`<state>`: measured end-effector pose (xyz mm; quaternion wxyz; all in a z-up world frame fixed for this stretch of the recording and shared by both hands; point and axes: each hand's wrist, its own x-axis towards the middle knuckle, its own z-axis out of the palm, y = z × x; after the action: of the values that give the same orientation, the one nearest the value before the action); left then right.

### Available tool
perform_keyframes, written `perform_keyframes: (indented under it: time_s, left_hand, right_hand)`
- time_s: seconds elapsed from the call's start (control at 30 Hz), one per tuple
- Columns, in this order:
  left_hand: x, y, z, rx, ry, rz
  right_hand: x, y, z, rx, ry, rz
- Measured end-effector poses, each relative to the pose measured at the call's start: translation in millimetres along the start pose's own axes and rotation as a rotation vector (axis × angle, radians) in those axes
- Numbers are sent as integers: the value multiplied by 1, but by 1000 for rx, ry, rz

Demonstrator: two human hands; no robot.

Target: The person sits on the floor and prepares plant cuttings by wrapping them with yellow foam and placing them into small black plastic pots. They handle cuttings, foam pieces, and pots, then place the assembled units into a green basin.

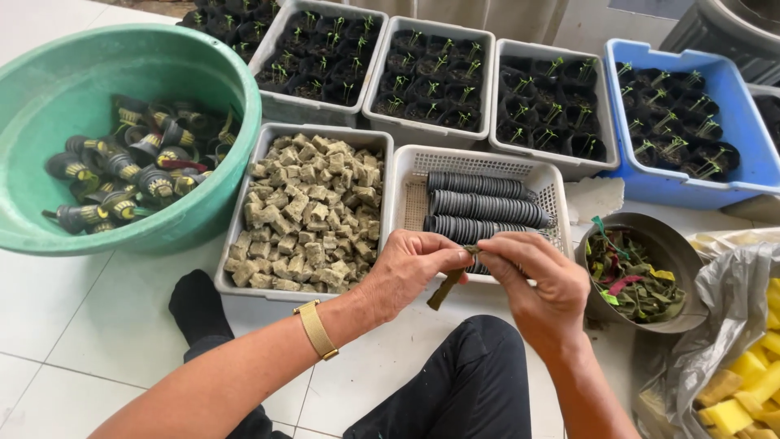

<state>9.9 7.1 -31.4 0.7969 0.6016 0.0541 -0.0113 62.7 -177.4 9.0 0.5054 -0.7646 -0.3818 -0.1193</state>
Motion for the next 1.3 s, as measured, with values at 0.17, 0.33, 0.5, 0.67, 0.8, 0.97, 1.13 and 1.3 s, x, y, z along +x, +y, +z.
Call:
perform_keyframes:
  time_s: [0.17, 0.33, 0.5, 0.67, 0.8, 0.97, 1.13, 1.3]
  left_hand:
    - [2, -10, -2, -94, 32, -25]
    - [1, -12, -5, -62, 9, -11]
    - [-5, -4, -6, -59, -27, -3]
    - [-3, -9, -6, -15, -32, 1]
    - [-2, -13, -7, 29, -43, 27]
    - [-3, -26, -8, 131, -62, 47]
    - [-9, -50, -12, 214, 0, -5]
    - [-13, -88, -51, 525, 49, -87]
  right_hand:
    - [-9, -1, 11, -21, -8, -100]
    - [-14, 3, 17, -5, 8, -95]
    - [-15, 0, 17, -79, 0, -159]
    - [-21, 7, 14, 118, -12, 30]
    - [-21, 20, 18, 470, 29, 439]
    - [-33, 49, 35, 758, -13, 638]
    - [-53, 62, 51, 938, 41, 874]
    - [-77, 79, 61, 709, 40, 891]
